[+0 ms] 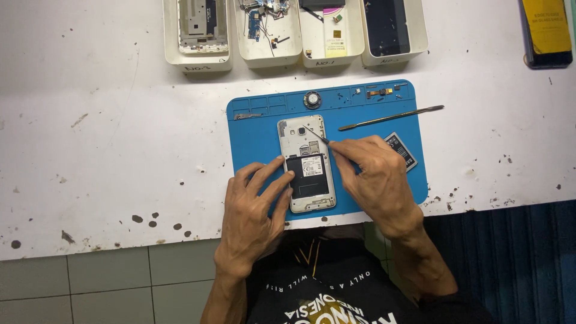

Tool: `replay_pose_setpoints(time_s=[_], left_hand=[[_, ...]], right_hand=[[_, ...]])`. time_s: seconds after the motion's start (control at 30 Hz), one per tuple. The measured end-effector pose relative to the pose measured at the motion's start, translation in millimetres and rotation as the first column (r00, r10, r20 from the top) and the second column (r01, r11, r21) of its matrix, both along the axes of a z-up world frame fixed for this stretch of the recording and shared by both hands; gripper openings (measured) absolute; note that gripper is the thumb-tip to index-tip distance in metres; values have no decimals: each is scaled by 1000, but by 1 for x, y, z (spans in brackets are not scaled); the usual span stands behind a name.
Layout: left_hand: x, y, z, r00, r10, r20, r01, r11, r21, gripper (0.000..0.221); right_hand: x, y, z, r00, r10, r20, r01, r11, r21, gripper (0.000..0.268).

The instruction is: Repairing a mobile phone by installing internal components and using a precision tool for adjustments

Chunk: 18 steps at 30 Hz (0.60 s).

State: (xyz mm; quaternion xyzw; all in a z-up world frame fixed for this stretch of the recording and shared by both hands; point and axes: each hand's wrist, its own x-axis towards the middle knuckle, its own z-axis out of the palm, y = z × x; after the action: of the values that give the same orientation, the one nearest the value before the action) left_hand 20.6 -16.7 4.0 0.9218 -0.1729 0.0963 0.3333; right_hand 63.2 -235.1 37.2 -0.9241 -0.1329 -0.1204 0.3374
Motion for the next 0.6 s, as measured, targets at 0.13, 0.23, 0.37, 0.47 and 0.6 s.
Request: replay_pose_setpoints(time_s=[0.13, 0.23, 0.37, 0.47, 0.6], left_hand=[[1, 1, 2, 1000, -6, -8, 6, 1000, -4, 22], [1, 1, 2, 1000, -5, -2, 5, 1000, -17, 22], [-1, 3, 1, 1000, -21, 10, 21, 1000, 13, 27], [-1, 7, 0, 999, -54, 5, 54, 998, -14, 34], [-2, 8, 6, 996, -81, 36, 81, 997, 15, 37]], right_hand=[[4, -1, 5, 999, -5, -44, 5, 1000, -4, 16], [6, 1, 5, 998, 39, 42, -39, 999, -1, 15], [-5, -15, 4, 998, 47, -30, -50, 992, -112, 15], [-14, -22, 7, 999, 29, -33, -34, 989, -145, 21], [-8, -14, 4, 986, 156, 52, -151, 984, -90, 22]])
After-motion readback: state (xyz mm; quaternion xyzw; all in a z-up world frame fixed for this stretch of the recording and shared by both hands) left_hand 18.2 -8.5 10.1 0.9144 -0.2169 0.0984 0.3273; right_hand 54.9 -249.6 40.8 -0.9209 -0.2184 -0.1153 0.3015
